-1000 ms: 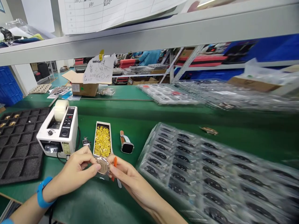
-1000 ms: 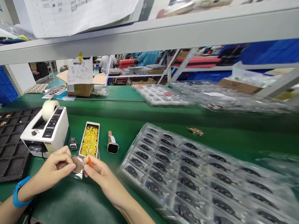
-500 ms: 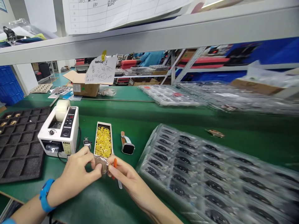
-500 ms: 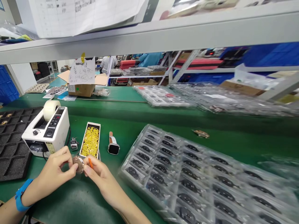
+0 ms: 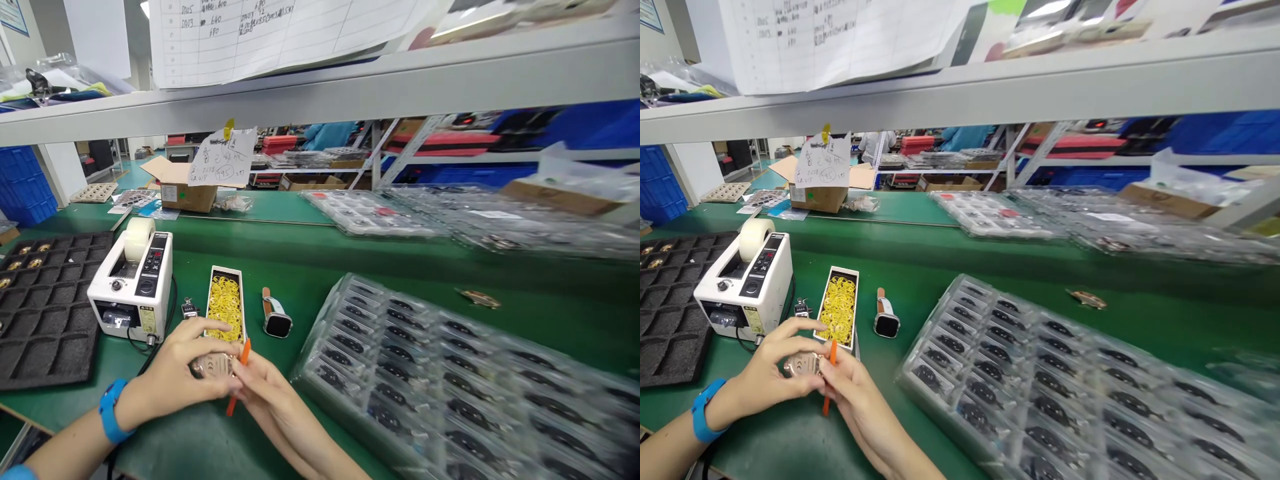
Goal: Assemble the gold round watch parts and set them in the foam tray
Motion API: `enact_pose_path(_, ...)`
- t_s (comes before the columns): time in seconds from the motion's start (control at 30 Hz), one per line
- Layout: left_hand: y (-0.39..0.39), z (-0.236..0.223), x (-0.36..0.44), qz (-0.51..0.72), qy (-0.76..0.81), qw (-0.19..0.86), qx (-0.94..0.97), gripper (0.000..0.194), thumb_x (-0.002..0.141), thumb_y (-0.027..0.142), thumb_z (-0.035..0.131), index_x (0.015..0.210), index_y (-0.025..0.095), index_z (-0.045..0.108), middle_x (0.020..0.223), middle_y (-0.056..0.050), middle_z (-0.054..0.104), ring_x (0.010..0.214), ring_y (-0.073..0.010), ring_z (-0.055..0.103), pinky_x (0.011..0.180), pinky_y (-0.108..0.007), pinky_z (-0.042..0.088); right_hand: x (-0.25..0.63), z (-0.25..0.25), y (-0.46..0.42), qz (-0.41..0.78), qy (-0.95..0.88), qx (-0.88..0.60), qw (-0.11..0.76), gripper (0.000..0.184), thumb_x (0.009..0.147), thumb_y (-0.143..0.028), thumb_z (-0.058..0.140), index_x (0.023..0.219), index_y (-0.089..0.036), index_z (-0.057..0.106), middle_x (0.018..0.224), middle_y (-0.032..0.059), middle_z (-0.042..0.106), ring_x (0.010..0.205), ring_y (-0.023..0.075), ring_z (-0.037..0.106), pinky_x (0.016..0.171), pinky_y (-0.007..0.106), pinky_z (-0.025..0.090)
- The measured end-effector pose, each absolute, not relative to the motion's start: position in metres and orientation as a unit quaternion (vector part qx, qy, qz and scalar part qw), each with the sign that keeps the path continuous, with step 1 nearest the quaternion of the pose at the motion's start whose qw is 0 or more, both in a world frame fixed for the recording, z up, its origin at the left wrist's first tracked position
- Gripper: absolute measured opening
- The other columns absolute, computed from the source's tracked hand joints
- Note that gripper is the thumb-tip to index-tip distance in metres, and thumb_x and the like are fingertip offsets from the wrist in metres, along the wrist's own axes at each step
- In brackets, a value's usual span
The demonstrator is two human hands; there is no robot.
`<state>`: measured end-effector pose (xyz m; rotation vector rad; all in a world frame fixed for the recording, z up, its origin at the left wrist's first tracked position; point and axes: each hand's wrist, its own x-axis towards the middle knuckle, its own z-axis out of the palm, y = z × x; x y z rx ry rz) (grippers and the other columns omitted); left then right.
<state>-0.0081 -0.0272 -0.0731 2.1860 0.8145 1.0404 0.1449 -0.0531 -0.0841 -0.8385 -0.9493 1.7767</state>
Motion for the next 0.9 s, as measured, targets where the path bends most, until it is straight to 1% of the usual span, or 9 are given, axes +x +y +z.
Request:
enact_pose_path(0.13,-0.021,-0.08,-0.011,0.38,0.25,0.268,0.849,0.028,0.085,0.023,0.06,0.112,0.018,0.062,0.125,-0.015,0.062,0.121,-0.0245,0.053,0.105,-0.041,0.039,0.14,-0.086,-0.053,0.761,-0.315,-0.315,0.473,0.042,0.062,-0.053,0.077,0.067,-0.018,0.055,0.064,-0.0025,0.041,0.058,0.0097,0.032,0.054,0.023,0.03)
enact_pose_path(0.23,-0.021,-0.083,-0.012,0.373,0.286,0.278,0.838,0.021,0.089,0.022,0.052,0.105,0.017,0.065,0.121,-0.015,0.064,0.115,-0.0245,0.057,0.098,-0.039,0.044,0.144,-0.089,-0.049,0.733,-0.35,-0.355,0.463,0.042,0.066,-0.057,0.072,0.068,-0.018,0.056,0.063,-0.0025,0.042,0.057,0.0103,0.032,0.052,0.023,0.028)
enact_pose_path(0.33,-0.021,-0.084,-0.01,0.365,0.393,0.419,0.732,0.031,0.091,0.035,0.046,0.082,0.015,0.067,0.08,-0.009,0.07,0.07,-0.0181,0.066,0.061,-0.027,0.052,0.151,-0.092,-0.042,0.616,-0.467,-0.432,0.464,0.046,0.074,-0.063,0.061,0.064,-0.019,0.055,0.063,-0.0019,0.044,0.056,0.0115,0.034,0.053,0.025,0.031)
enact_pose_path(0.4,-0.02,-0.082,-0.01,0.326,0.43,0.543,0.644,0.035,0.089,0.042,0.047,0.076,0.014,0.063,0.057,-0.002,0.062,0.043,-0.0111,0.054,0.039,-0.021,0.038,0.155,-0.091,-0.038,0.533,-0.522,-0.462,0.479,0.047,0.075,-0.064,0.057,0.061,-0.02,0.052,0.065,-0.0009,0.047,0.061,0.0134,0.04,0.058,0.026,0.036)
enact_pose_path(0.43,-0.02,-0.081,-0.009,0.304,0.426,0.591,0.613,0.032,0.086,0.042,0.051,0.078,0.013,0.062,0.052,0.001,0.058,0.037,-0.0085,0.048,0.035,-0.019,0.032,0.156,-0.09,-0.037,0.508,-0.536,-0.466,0.487,0.046,0.075,-0.063,0.057,0.061,-0.02,0.052,0.067,-0.0005,0.048,0.065,0.0146,0.044,0.061,0.027,0.039)
enact_pose_path(0.53,-0.019,-0.075,-0.01,0.258,0.391,0.667,0.579,0.024,0.075,0.032,0.067,0.089,0.013,0.061,0.053,0.005,0.055,0.037,-0.004,0.041,0.037,-0.016,0.03,0.157,-0.082,-0.036,0.504,-0.556,-0.46,0.475,0.038,0.075,-0.058,0.058,0.072,-0.02,0.055,0.071,-0.0003,0.052,0.072,0.0173,0.051,0.066,0.028,0.042)
enact_pose_path(0.63,-0.021,-0.071,-0.01,0.234,0.368,0.701,0.564,0.032,0.072,0.024,0.069,0.1,0.014,0.058,0.058,0.006,0.056,0.041,-0.0028,0.041,0.04,-0.015,0.031,0.155,-0.076,-0.038,0.512,-0.585,-0.462,0.427,0.03,0.077,-0.05,0.056,0.084,-0.02,0.058,0.073,-0.0003,0.054,0.067,0.0162,0.05,0.06,0.028,0.041)
enact_pose_path(0.77,-0.022,-0.073,-0.008,0.238,0.36,0.707,0.56,0.03,0.079,0.037,0.062,0.095,0.013,0.054,0.061,0.001,0.063,0.039,-0.0037,0.046,0.037,-0.015,0.029,0.154,-0.078,-0.036,0.46,-0.618,-0.488,0.409,0.024,0.077,-0.042,0.055,0.07,-0.019,0.055,0.07,-0.0007,0.052,0.061,0.0133,0.044,0.057,0.027,0.036)
enact_pose_path(0.9,-0.023,-0.081,-0.006,0.303,0.366,0.667,0.574,0.039,0.079,0.053,0.058,0.084,0.016,0.048,0.062,-0.001,0.064,0.04,-0.0086,0.056,0.036,-0.016,0.035,0.152,-0.084,-0.035,0.479,-0.612,-0.475,0.413,0.024,0.081,-0.042,0.051,0.073,-0.019,0.051,0.069,-0.0011,0.054,0.062,0.0141,0.05,0.062,0.029,0.04)
